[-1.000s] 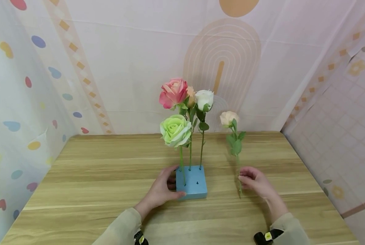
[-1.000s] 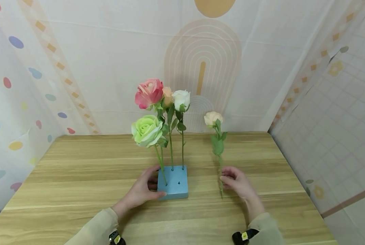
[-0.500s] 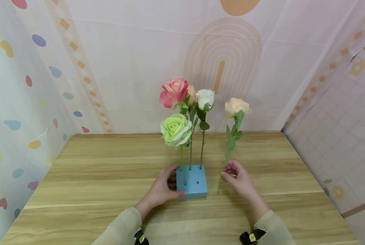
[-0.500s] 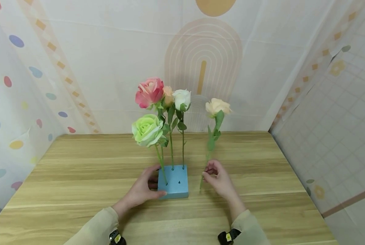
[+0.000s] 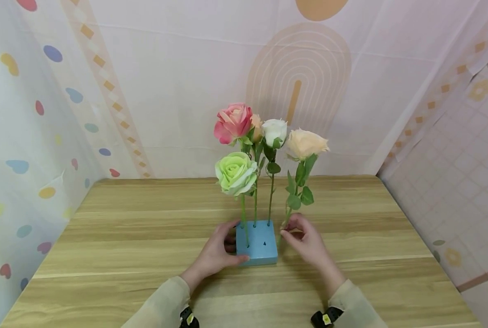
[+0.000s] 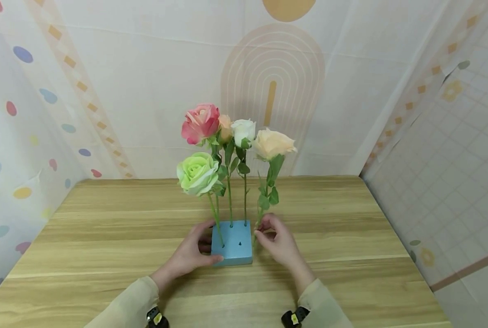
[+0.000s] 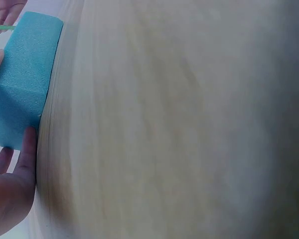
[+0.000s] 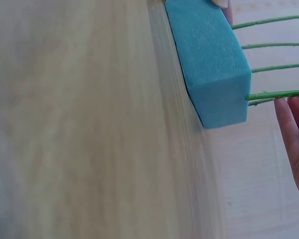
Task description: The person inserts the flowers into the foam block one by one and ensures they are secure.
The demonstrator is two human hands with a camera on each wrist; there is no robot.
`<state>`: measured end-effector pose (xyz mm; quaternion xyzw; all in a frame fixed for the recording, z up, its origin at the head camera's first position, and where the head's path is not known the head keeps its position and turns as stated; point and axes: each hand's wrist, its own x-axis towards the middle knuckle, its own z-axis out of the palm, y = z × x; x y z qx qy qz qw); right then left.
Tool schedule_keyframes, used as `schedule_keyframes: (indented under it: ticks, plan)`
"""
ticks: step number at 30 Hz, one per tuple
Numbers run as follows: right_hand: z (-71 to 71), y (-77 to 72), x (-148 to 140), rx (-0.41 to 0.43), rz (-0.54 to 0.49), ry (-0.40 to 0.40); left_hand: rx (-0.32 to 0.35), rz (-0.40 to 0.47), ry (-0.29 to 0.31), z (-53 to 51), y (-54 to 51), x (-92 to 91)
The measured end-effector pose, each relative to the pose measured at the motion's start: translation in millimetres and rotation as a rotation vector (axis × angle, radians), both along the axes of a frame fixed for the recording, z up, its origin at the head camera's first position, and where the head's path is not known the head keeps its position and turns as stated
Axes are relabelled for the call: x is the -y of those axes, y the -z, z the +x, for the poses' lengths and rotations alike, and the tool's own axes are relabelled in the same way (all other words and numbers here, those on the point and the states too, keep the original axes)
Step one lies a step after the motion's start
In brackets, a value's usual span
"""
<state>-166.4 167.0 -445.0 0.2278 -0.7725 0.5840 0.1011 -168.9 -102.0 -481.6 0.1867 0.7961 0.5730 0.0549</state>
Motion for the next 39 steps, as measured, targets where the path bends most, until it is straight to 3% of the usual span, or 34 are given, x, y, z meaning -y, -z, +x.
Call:
schedule_keyframes:
  ticks: [9, 17, 25, 32, 39]
  plan:
    - [-0.7, -5.6, 9.9, -0.164, 0.088, 0.019, 0.006, 0.002, -0.001, 0.2, -0.7, 0.6]
    - [-0.9, -3.0, 24.1, -0.225, 0.117, -0.021, -0.002, 0.033, 0.001, 0.9, 0.0, -0.5]
    - [-0.4, 0.0, 26.2, -0.201, 0.137, -0.053, -0.008, 0.007, 0.006, -1.1, 0.4, 0.3]
    - [-0.5, 2.3, 27.4, -0.121, 0.165, -0.052, -0.01, -0.002, 0.003, -0.5, -0.3, 0.7]
    - [-2.6, 4.1, 26.1, -0.112, 0.186, -0.08, -0.006, 0.011, 0.006, 0.5, -1.6, 0.9]
